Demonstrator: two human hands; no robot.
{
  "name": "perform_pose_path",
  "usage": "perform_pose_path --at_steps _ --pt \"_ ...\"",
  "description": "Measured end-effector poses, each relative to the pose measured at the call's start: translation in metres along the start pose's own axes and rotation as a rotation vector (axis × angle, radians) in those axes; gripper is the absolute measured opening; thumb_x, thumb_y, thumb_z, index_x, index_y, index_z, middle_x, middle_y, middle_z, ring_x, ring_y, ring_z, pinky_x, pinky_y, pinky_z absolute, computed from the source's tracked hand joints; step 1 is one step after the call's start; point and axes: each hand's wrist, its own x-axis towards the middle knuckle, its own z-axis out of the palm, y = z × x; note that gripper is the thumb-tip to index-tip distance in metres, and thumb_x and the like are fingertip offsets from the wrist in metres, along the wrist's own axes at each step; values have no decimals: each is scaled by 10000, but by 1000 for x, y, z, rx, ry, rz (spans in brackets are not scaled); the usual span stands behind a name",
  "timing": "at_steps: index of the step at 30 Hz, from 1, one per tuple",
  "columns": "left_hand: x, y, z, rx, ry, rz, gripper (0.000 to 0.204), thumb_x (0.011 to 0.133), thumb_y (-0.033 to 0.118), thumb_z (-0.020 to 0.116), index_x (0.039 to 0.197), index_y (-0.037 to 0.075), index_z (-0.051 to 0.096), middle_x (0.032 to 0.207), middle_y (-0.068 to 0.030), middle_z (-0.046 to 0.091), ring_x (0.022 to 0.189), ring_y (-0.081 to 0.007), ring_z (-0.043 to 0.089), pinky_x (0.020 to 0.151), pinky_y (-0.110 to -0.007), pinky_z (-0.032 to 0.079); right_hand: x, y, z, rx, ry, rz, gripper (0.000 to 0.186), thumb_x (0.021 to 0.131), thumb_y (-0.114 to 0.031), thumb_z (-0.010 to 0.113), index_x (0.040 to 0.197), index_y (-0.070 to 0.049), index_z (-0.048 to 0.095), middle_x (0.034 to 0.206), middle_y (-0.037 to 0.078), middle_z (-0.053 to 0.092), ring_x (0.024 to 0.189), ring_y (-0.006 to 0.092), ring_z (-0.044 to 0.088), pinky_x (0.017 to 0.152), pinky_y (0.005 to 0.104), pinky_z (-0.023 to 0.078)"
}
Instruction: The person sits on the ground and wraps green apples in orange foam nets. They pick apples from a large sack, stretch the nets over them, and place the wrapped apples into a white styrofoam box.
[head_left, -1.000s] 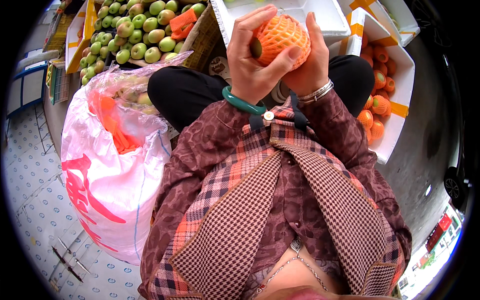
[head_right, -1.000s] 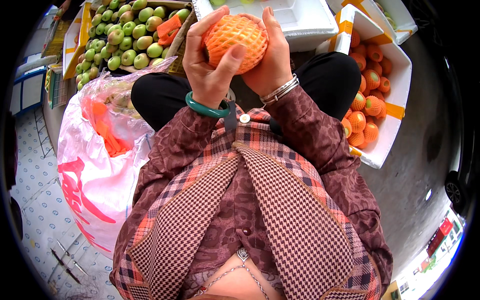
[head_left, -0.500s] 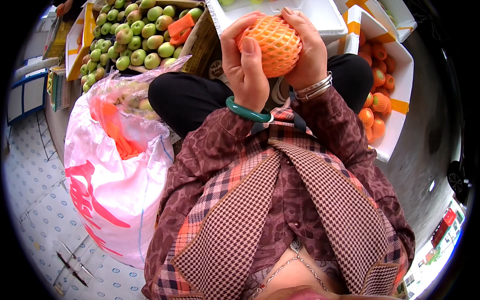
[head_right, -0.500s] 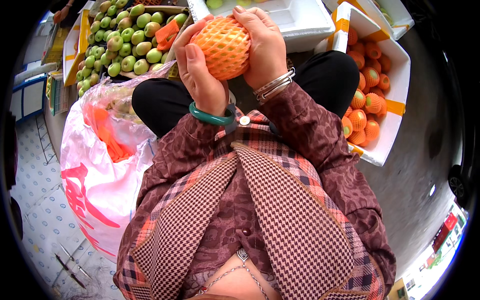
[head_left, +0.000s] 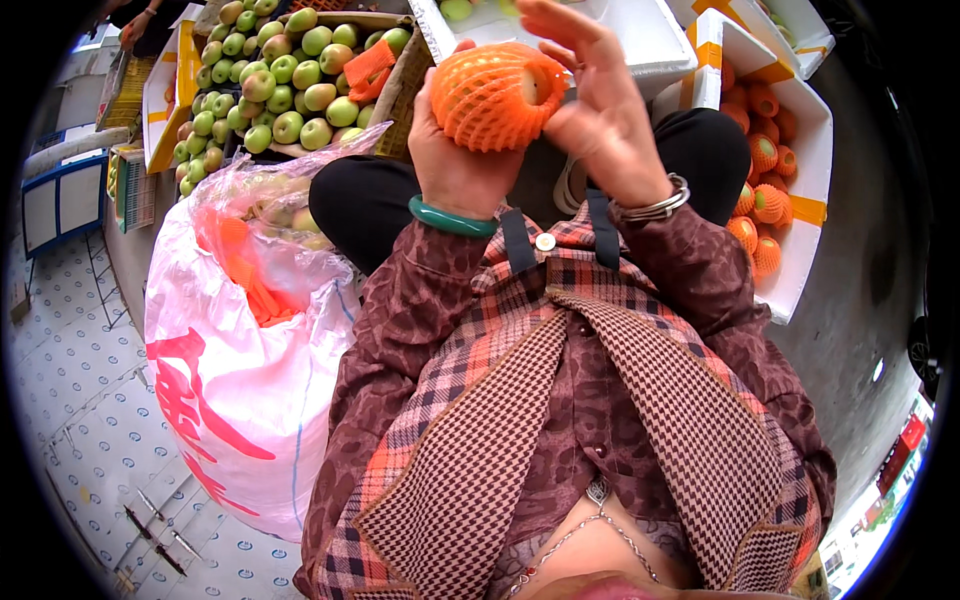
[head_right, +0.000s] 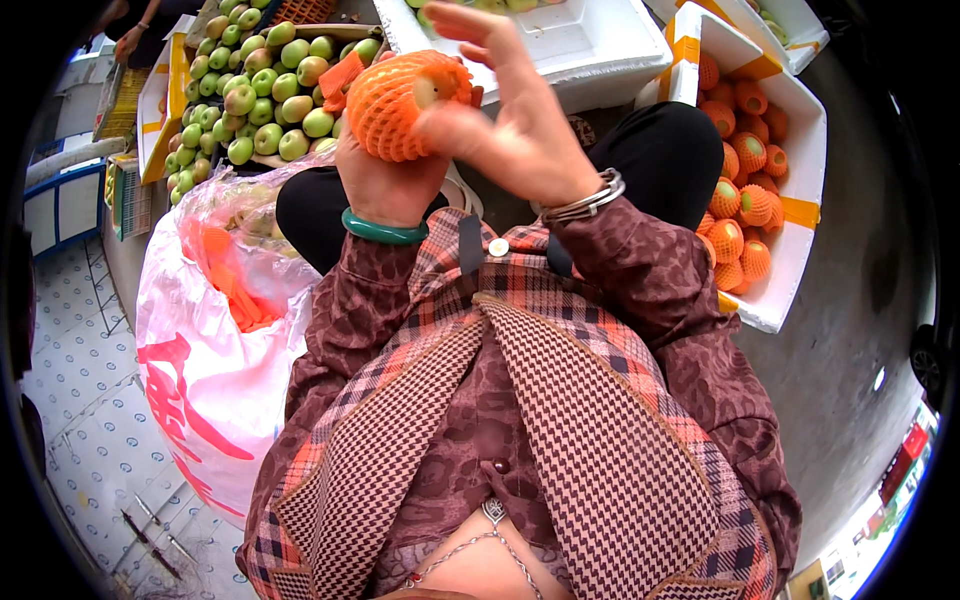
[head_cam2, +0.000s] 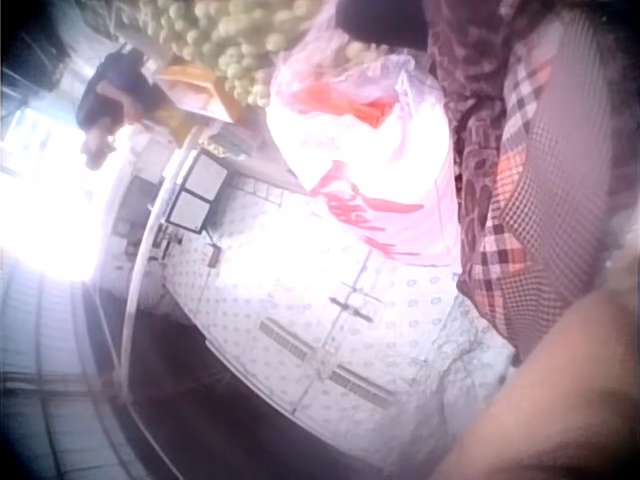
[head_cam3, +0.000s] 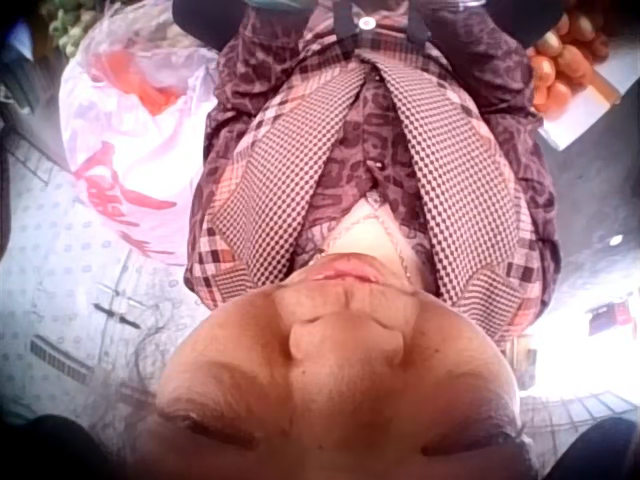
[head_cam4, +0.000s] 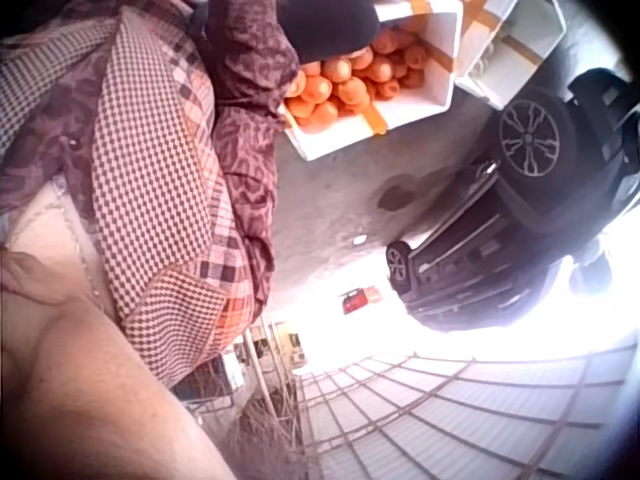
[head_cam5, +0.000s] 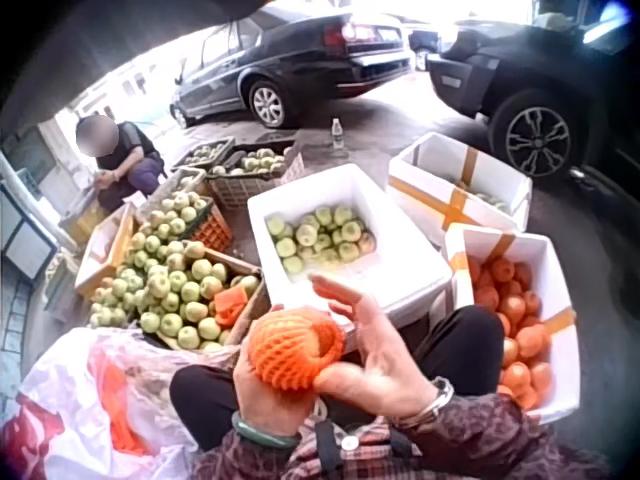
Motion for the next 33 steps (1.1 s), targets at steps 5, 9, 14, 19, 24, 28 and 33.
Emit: perform_pose_path --at_steps 5,9,14,19,24,28,33 --pt "-12 -6 4 107 -103 -21 465 996 408 336 1275 56 459 1194 -119 559 1118 -281 545 996 -446 425 5 16 4 -427 -5 -386 707 709 -257 825 1282 -27 480 1195 130 544 1115 248 552 951 330 450" --pt "-12 -6 16 -20 -91 -87 522 985 480 334 1255 56 474 1166 -112 566 1089 -259 554 981 -411 437 1 20 8 -335 -6 -345 560 788 -134 749 1245 -17 448 1194 139 547 1132 240 547 967 335 440" --pt "-13 -4 14 -28 -17 -115 435 992 420 347 1183 61 503 1109 -93 582 1017 -225 578 913 -377 478 -2 19 25 -95 119 -302 344 834 -96 682 1097 -13 477 1130 150 565 1064 217 573 924 325 455" --pt "-11 -2 10 53 14 -83 361 989 336 350 1141 57 520 1066 -89 599 971 -216 599 880 -364 492 0 26 28 -157 204 -367 216 873 -104 612 1019 -4 489 1040 136 599 920 175 616 824 281 484" --pt "-8 -2 6 59 56 -80 333 985 311 359 1085 49 539 1023 -79 612 935 -207 609 857 -352 498 -2 26 30 -197 239 -375 96 921 -77 495 983 -5 478 1017 133 608 872 179 613 790 280 480" --pt "-4 0 -7 2 -14 -121 415 996 384 336 1121 46 541 1055 -89 624 951 -213 624 851 -369 517 -3 24 29 -262 257 -387 66 933 -64 445 954 -5 466 993 138 611 837 184 610 775 285 477" --pt "-2 -3 -9 32 48 -105 412 995 395 366 1108 41 543 1046 -99 625 946 -229 622 848 -371 516 -3 30 29 -269 275 -405 78 929 -48 402 953 -3 460 966 138 610 820 200 611 774 297 480"
